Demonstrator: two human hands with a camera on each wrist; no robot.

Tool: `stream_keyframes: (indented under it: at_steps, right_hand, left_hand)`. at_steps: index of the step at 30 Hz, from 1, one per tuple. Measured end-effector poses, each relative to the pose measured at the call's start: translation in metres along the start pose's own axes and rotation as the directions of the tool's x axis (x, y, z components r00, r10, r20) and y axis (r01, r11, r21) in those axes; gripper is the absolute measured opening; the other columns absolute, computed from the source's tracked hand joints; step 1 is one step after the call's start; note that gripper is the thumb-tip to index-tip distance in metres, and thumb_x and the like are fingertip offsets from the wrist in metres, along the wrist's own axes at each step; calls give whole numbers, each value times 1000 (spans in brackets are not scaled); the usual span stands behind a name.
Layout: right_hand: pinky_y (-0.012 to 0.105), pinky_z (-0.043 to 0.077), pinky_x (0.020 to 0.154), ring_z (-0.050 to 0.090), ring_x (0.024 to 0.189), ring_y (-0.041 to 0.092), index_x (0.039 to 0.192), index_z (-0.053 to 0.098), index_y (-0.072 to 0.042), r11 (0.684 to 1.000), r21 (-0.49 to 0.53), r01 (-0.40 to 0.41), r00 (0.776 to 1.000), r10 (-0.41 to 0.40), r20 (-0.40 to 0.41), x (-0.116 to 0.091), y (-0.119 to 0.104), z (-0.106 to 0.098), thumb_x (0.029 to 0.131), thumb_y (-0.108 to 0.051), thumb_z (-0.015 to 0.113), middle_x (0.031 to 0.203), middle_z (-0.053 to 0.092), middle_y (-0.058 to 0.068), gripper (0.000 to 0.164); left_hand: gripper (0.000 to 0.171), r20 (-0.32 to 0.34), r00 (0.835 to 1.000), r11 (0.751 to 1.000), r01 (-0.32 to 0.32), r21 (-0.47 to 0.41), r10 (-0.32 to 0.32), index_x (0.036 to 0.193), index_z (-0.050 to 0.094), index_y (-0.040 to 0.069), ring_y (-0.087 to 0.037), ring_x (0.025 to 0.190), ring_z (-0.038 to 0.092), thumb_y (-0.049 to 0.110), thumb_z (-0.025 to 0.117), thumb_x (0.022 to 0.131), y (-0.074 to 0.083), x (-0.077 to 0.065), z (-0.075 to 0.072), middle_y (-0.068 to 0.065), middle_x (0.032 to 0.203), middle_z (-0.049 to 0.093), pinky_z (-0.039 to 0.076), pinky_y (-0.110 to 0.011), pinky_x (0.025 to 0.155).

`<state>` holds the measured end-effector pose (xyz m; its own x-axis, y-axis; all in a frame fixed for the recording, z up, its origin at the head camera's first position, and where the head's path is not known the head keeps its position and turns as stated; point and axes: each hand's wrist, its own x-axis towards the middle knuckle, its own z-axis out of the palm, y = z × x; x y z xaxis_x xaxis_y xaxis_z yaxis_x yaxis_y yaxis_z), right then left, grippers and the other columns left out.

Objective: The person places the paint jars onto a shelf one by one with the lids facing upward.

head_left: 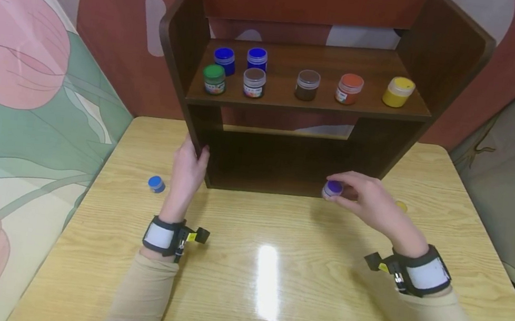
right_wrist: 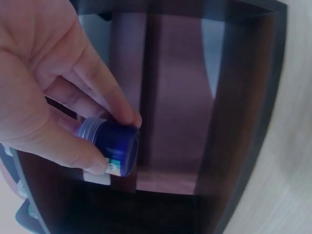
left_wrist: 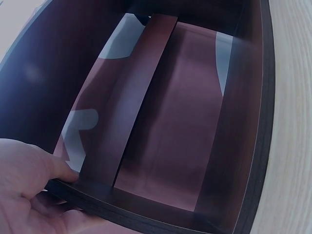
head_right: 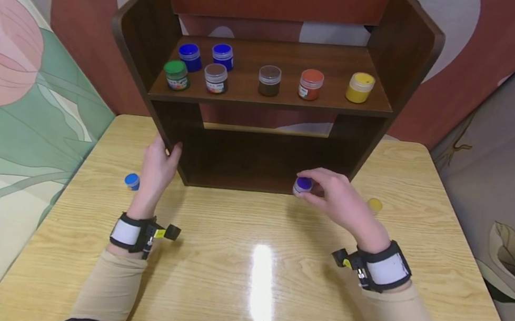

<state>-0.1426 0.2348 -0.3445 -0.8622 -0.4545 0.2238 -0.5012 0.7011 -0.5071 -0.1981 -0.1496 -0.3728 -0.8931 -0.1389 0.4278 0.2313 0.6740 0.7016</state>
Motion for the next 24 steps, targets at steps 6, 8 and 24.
stream_keyframes:
  at_steps: [6, 8, 24]
  right_hand:
    - [36, 63, 76, 73, 90, 23, 121, 67, -3, 995, -3, 101, 994, -101, -46, 9, -16, -20, 83, -5, 79, 110, 72, 13, 39]
    - [34, 63, 75, 74, 89, 22, 120, 67, -2, 991, -10, 131, 989, -131, -61, 12, -22, -27, 82, -4, 80, 109, 72, 13, 40]
    - [37, 62, 78, 74, 90, 24, 123, 67, -3, 976, -79, 203, 974, -209, -83, 32, -63, -71, 77, -3, 84, 107, 73, 11, 49]
  left_hand:
    - [30, 2, 1000, 1000, -3, -8, 3, 126, 54, 0, -43, 114, 66, 11, 58, 98, 0, 0, 0, -26, 121, 68, 57, -55, 93]
    - [29, 5, 1000, 1000, -3, -9, 3, 126, 54, 1, -42, 114, 66, 12, 58, 99, 0, 0, 0, -26, 121, 68, 57, -54, 93]
    - [28, 10, 1000, 1000, -2, -4, 2, 126, 54, 1, -40, 114, 66, 13, 56, 100, 0, -1, 0, -24, 122, 67, 57, -53, 94]
